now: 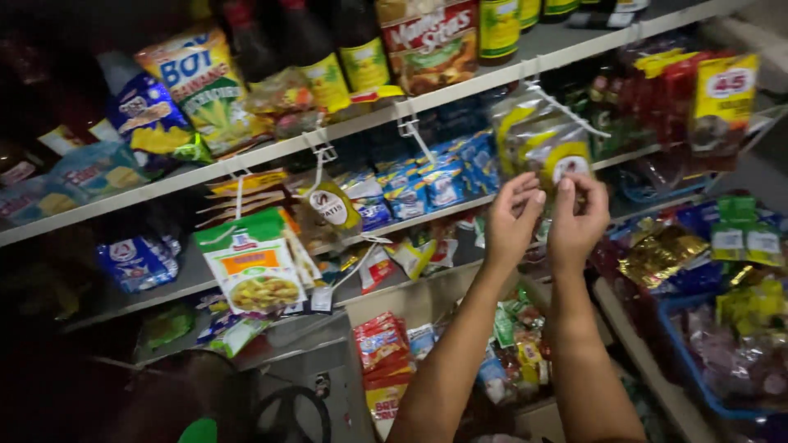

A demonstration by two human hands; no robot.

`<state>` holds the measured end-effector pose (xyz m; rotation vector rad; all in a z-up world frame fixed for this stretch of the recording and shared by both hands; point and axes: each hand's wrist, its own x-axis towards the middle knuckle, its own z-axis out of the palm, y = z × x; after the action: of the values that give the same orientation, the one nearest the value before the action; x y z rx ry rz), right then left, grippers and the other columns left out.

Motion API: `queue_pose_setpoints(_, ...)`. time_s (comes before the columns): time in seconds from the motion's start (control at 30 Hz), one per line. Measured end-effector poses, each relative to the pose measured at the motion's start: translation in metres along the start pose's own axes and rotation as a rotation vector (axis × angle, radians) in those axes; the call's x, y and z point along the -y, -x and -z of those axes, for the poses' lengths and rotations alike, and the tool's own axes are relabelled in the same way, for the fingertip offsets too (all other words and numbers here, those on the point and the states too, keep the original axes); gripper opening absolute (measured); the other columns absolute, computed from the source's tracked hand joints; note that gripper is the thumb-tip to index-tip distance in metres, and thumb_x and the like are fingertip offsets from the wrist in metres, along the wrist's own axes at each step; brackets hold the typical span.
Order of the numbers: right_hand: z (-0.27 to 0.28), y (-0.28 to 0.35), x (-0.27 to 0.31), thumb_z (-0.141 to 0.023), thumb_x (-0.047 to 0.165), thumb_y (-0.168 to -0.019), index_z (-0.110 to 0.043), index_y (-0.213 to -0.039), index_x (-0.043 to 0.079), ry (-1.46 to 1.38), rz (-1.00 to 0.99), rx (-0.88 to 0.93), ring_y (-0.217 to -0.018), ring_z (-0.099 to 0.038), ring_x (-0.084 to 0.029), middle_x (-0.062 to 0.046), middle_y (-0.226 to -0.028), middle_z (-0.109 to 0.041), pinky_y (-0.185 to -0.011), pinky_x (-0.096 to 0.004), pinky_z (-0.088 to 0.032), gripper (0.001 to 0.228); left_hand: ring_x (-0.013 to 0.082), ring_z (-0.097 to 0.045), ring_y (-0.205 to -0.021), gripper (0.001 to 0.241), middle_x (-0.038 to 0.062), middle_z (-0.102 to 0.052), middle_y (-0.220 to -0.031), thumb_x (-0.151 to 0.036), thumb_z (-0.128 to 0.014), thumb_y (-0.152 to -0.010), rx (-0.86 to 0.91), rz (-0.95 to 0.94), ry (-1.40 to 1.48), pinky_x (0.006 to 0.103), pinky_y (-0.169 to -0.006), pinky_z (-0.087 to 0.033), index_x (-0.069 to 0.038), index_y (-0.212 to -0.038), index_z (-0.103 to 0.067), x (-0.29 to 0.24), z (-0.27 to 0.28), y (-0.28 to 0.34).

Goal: Organizing and hanging various food seasoning and snack packets onto retail shelves.

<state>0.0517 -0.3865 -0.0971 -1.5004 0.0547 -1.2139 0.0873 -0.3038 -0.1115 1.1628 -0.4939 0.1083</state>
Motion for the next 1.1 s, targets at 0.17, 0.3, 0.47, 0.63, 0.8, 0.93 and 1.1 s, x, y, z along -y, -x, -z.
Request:
queue_pose_setpoints(0.17,0.035,-0.035,-0.025,-0.063,0.006,-0.106,-0.061,-0.129,-0.003,0.069,0.060,0.042,-0.117,-0.058,-0.017,-0.010,-0.129,-0.060,-0.101,-0.030,-0.048,0.025,0.0161,-0.064,-0.109,0.046,0.009,-0.065,-0.123,-0.016,-0.072,-0.096,-0.095,0.020,-0.008,0.0303,-0.094,-0.054,0.001,-0.134,-0.053,0.044,-0.030,-0.012)
queue_pose_setpoints(0.3,0.048,-0.056,-0.037,-0.062,0.012,-0.105,-0.056,-0.139,-0.001,-0.075,-0.056,0.216,-0.122,-0.059,-0.019,-0.010,-0.134,-0.061,-0.106,-0.032,-0.047,0.037,0.0159,-0.066,-0.104,0.038,0.012,-0.068,-0.117,-0.015,-0.073,-0.098,-0.118,-0.018,-0.033,0.0301,-0.093,-0.054,0.003,-0.127,-0.056,0.042,-0.048,-0.009)
queue_pose_setpoints(0.47,0.050,-0.059,-0.036,-0.061,0.020,-0.109,-0.059,-0.140,-0.004,0.028,-0.021,0.325,-0.122,-0.059,-0.020,-0.010,-0.134,-0.062,-0.105,-0.033,-0.047,0.039,0.0137,-0.064,-0.107,0.034,0.008,-0.066,-0.118,-0.017,-0.071,-0.103,-0.063,-0.062,0.065,0.0288,-0.096,-0.053,0.002,-0.125,-0.053,0.013,-0.057,0.001)
queue_pose_setpoints(0.63,0.061,-0.055,-0.031,-0.068,0.019,-0.107,-0.065,-0.133,-0.002,0.034,-0.096,0.267,-0.105,-0.062,-0.014,-0.006,-0.119,-0.065,-0.093,-0.029,-0.051,0.033,0.0164,-0.059,-0.081,0.029,0.011,-0.069,-0.095,-0.019,-0.071,-0.102,-0.050,0.126,-0.268,0.0329,-0.072,-0.049,0.001,-0.122,-0.064,-0.040,-0.058,0.015)
queue_pose_setpoints(0.8,0.080,-0.038,0.052,-0.073,0.013,-0.104,-0.062,-0.121,0.001,-0.140,-0.276,0.222,-0.092,-0.061,-0.008,-0.004,-0.107,-0.067,-0.081,-0.025,-0.051,0.023,0.0108,-0.059,-0.092,0.031,0.005,-0.066,-0.103,-0.022,-0.070,-0.103,0.095,0.025,-0.106,0.0275,-0.082,-0.049,-0.001,-0.124,-0.063,-0.068,-0.057,0.027)
queue_pose_setpoints(0.93,0.067,-0.016,0.106,-0.074,0.009,-0.100,-0.059,-0.116,0.005,-0.265,-0.265,0.266,-0.092,-0.063,-0.007,-0.001,-0.106,-0.068,-0.081,-0.024,-0.053,0.022,0.0057,-0.065,-0.097,0.033,-0.004,-0.070,-0.110,-0.024,-0.071,-0.096,0.086,0.028,0.252,0.0234,-0.087,-0.054,-0.007,-0.122,-0.061,-0.108,-0.042,0.042)
queue_pose_setpoints(1.1,-0.005,0.035,0.121,-0.076,0.005,-0.098,-0.060,-0.116,0.005,-0.314,-0.269,0.432,-0.091,-0.061,-0.007,-0.001,-0.105,-0.068,-0.079,-0.023,-0.051,0.024,0.0075,-0.063,-0.092,0.027,0.000,-0.071,-0.104,-0.025,-0.074,-0.101,-0.070,-0.072,0.174,0.0252,-0.083,-0.053,-0.002,-0.115,-0.070,-0.158,0.043,0.049)
